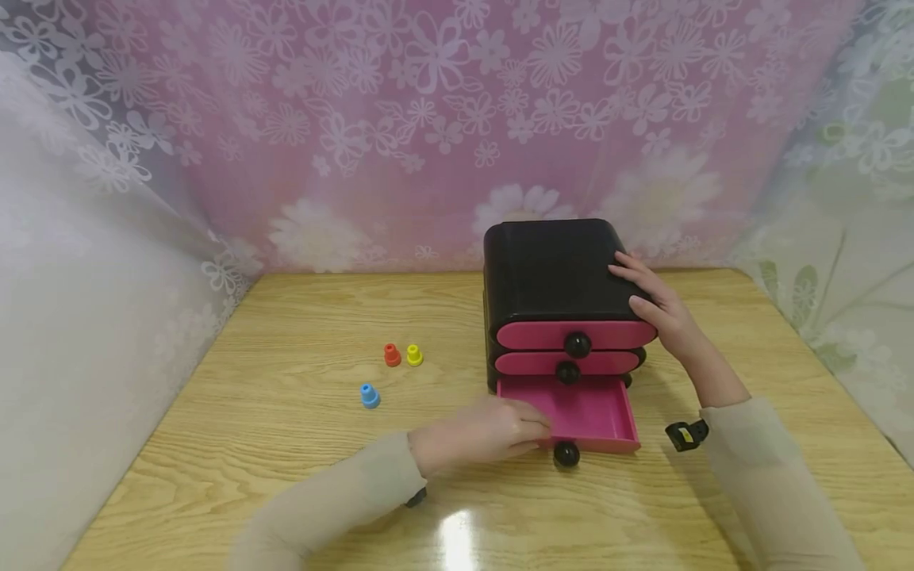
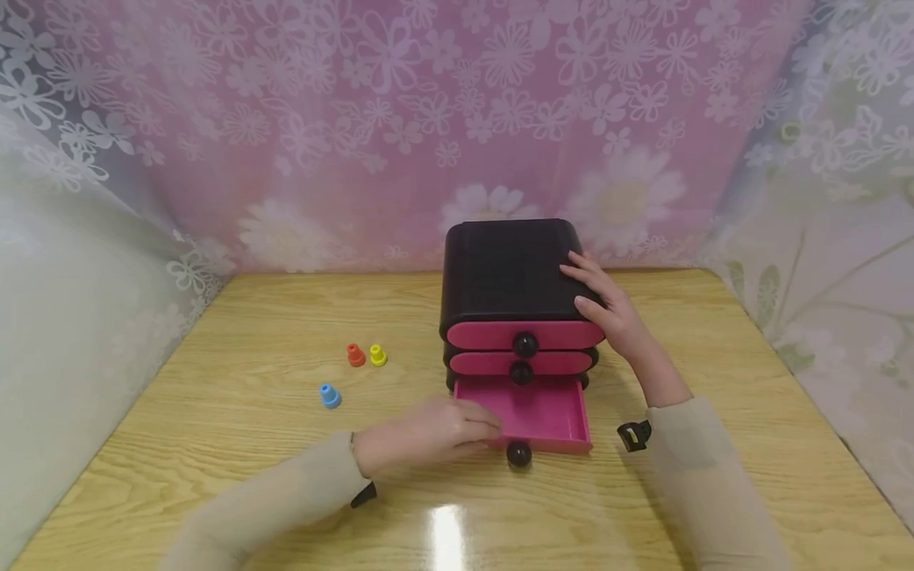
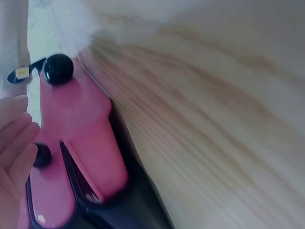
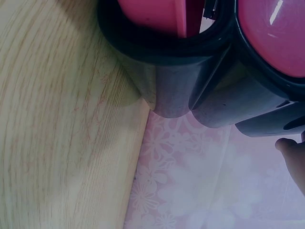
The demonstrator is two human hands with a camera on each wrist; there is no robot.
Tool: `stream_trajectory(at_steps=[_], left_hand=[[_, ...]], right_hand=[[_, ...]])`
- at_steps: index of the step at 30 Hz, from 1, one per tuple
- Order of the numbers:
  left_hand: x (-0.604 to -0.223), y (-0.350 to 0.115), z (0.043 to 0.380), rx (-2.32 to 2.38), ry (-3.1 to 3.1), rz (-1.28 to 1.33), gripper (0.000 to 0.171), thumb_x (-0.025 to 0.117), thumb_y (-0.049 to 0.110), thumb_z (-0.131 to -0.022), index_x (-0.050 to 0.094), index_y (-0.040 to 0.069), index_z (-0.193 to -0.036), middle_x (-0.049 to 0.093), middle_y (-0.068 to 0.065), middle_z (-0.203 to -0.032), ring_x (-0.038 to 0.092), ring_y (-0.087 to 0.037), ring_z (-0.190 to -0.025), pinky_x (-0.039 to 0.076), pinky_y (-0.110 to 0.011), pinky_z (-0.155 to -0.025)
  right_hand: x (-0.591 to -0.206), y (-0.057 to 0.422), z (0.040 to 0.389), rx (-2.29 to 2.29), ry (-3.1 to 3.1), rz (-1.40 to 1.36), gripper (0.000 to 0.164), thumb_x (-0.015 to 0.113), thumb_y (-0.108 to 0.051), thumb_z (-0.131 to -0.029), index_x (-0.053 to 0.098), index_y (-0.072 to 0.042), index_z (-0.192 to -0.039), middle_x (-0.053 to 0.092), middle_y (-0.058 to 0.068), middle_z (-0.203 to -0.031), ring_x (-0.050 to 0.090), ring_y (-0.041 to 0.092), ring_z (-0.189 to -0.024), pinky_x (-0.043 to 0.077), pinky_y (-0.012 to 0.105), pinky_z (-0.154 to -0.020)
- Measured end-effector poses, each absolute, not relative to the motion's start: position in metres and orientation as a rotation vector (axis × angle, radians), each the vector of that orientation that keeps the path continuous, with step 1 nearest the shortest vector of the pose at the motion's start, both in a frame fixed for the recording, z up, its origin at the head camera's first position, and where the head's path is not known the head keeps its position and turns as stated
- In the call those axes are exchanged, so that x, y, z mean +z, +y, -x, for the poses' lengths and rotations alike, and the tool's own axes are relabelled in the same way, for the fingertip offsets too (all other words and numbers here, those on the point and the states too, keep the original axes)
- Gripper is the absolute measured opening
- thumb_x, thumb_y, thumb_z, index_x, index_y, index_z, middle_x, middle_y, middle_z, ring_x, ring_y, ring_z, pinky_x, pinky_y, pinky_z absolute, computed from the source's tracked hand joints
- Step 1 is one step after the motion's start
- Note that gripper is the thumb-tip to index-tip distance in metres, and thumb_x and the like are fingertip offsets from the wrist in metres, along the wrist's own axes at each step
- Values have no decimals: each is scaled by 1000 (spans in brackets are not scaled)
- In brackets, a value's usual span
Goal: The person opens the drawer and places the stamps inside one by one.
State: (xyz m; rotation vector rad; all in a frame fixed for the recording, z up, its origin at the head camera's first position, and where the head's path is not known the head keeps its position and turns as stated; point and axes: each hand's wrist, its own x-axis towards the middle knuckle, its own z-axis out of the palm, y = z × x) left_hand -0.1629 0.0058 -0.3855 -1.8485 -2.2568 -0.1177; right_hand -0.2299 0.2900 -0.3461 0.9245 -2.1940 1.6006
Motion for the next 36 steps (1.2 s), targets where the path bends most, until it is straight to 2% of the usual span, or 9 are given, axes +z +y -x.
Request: stream_trajectory(at_steps=[12, 20, 36], left_hand=[[-385, -33, 178, -346, -2329, 1700, 19, 63, 12, -82, 65, 7, -99, 62, -2, -103, 55, -12, -99, 38, -19, -89], [-389, -58, 185, -435, -2284, 1563, 23, 70, 6, -74, 65, 4, -96, 64, -5, -98, 59, -15, -93, 44, -21, -83], [-392, -95, 204, -497, -2470, 1215, 21, 68, 6, -76, 65, 2, -96, 64, -7, -96, 60, -18, -90, 49, -27, -74]], right_hand=[[-346, 288, 229, 1611, -2188, -921, 40, 41, -3, -88, 44, 1, -128, 23, 16, -142, 7, 17, -133, -1, 44, -104], [-347, 290, 230, 1586, -2199, -913, 41, 40, -2, -87, 45, 1, -127, 24, 16, -141, 7, 17, -133, 0, 43, -104], [-345, 290, 230, 1575, -2221, -903, 40, 40, -3, -87, 45, 1, -127, 24, 15, -142, 6, 19, -133, 0, 43, -104]])
